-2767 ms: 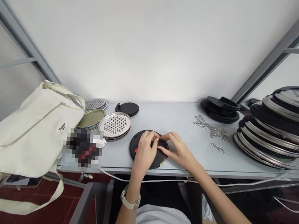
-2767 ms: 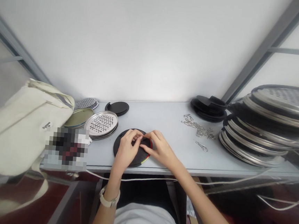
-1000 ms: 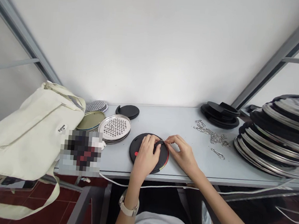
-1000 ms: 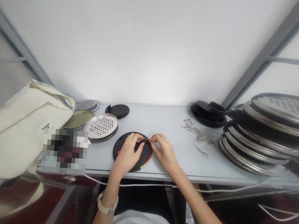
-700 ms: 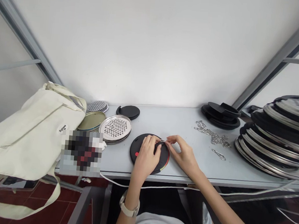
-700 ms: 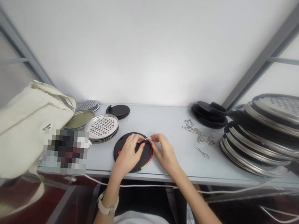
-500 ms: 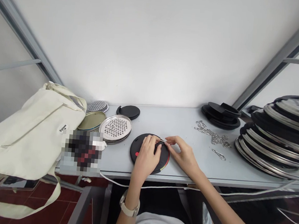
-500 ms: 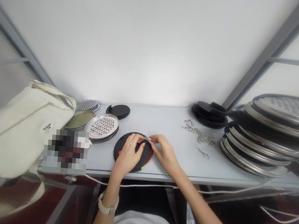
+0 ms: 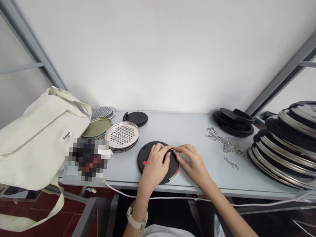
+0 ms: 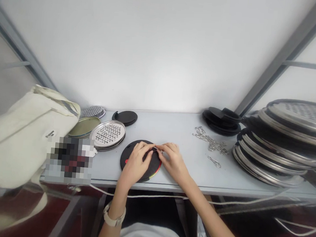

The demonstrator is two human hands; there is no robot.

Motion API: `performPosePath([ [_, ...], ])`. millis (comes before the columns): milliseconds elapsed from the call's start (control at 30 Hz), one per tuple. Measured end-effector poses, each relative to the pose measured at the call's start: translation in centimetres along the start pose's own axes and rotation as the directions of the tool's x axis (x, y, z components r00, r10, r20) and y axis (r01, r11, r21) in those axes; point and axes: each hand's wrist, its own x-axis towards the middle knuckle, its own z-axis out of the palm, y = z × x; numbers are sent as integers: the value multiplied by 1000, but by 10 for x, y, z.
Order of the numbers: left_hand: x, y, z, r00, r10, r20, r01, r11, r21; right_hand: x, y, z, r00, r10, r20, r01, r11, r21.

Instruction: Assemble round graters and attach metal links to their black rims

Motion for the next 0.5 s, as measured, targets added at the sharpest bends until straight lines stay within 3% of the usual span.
performPosePath([
  [233,-1,0,0,1000,8,6,-8,1000,-6,-1,-3,0,1000,1,22,-3,996,90],
  [500,-1,0,0,1000,2,1,-2,1000,-3,-1,1,2,1000,15,-15,-14,997,81],
])
